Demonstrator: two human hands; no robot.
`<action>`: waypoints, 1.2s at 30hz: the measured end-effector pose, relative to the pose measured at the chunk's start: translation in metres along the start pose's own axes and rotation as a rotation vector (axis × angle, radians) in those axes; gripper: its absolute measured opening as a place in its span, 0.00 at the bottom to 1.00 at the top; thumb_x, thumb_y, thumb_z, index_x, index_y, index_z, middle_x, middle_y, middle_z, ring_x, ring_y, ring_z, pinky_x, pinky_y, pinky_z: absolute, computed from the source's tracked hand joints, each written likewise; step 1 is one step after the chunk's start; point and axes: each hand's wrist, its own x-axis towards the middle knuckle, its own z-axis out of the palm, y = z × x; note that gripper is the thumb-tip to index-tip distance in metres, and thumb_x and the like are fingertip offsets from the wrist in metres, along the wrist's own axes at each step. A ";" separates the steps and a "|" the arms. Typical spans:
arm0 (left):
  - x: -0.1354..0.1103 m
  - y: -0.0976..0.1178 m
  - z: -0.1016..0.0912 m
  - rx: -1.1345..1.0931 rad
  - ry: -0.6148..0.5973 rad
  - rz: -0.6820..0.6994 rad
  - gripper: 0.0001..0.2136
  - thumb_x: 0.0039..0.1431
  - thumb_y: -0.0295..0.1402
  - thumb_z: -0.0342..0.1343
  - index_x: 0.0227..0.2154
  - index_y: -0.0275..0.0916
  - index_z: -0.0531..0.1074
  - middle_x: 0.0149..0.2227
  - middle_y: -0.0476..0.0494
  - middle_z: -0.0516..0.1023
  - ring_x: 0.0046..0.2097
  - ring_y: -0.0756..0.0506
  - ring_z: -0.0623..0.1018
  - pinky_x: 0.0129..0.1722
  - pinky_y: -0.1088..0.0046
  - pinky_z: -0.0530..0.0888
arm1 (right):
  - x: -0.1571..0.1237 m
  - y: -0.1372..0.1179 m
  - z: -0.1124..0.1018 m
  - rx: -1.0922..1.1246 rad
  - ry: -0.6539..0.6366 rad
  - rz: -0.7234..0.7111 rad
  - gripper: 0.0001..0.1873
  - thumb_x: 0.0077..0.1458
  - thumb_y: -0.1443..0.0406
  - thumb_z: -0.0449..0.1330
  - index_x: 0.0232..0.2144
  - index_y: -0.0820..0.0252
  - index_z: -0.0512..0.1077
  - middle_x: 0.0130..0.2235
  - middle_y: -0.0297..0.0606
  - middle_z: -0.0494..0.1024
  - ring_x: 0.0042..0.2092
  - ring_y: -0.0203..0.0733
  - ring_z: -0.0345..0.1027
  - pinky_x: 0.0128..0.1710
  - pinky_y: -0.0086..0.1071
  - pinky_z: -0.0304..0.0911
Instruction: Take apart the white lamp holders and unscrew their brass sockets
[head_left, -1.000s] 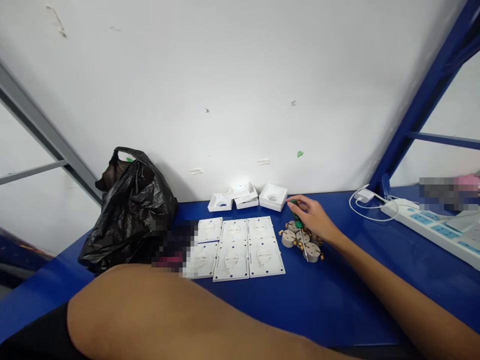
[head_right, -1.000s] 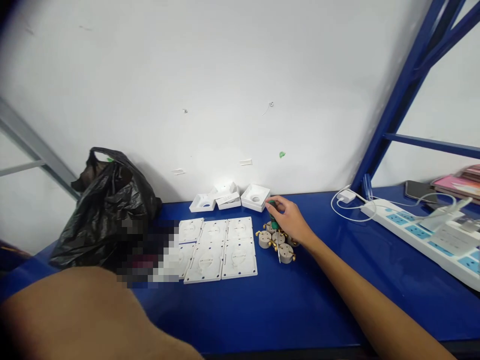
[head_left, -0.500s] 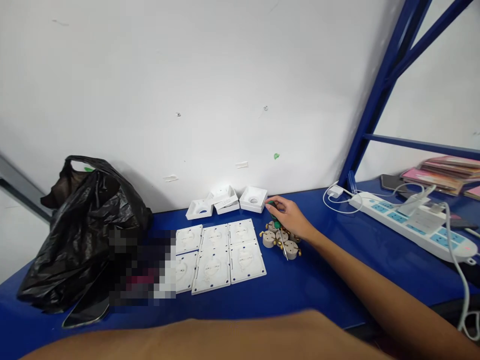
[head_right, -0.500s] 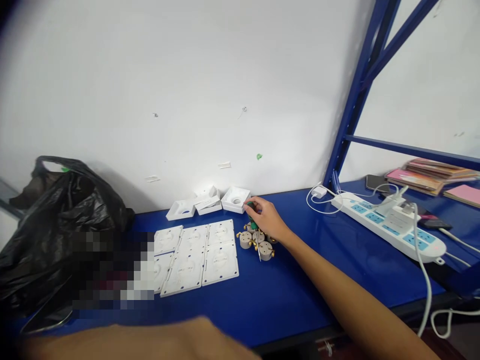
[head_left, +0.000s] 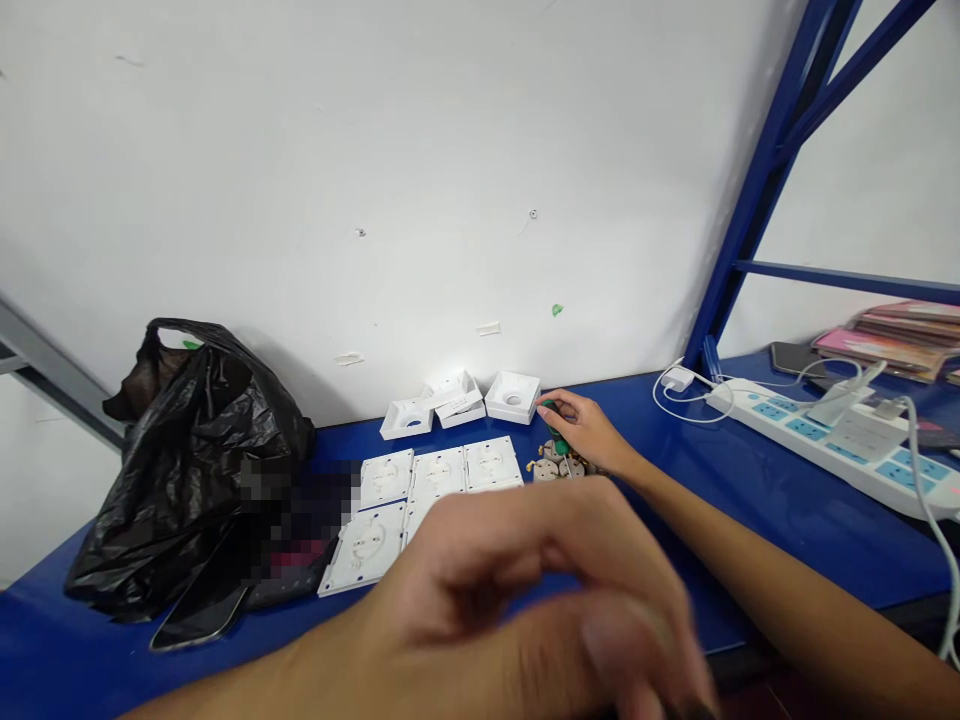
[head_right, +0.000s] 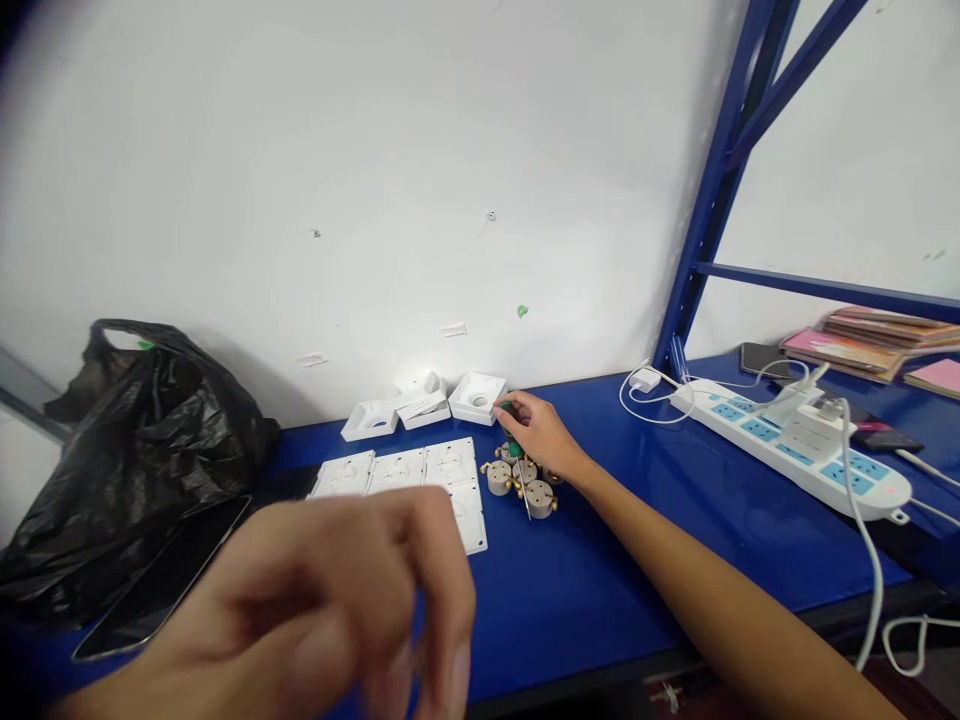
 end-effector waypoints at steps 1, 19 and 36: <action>0.008 -0.007 -0.004 0.010 0.016 -0.068 0.13 0.80 0.38 0.45 0.49 0.47 0.76 0.38 0.46 0.82 0.37 0.46 0.81 0.38 0.68 0.79 | 0.000 0.000 0.000 0.002 -0.001 -0.002 0.16 0.63 0.52 0.62 0.43 0.57 0.79 0.33 0.35 0.78 0.35 0.43 0.71 0.39 0.37 0.66; -0.013 -0.136 0.029 1.247 -0.052 0.017 0.10 0.78 0.35 0.48 0.46 0.37 0.74 0.46 0.38 0.80 0.48 0.37 0.81 0.51 0.56 0.75 | 0.010 -0.001 -0.023 0.173 0.154 0.134 0.24 0.62 0.46 0.65 0.49 0.57 0.80 0.34 0.36 0.78 0.34 0.41 0.70 0.33 0.34 0.68; -0.037 -0.143 0.016 1.004 -0.006 -0.498 0.31 0.71 0.54 0.55 0.67 0.39 0.68 0.72 0.31 0.66 0.74 0.27 0.63 0.69 0.35 0.62 | 0.013 0.046 -0.039 0.204 -0.077 0.490 0.20 0.69 0.57 0.64 0.58 0.59 0.73 0.58 0.45 0.77 0.53 0.50 0.77 0.52 0.49 0.76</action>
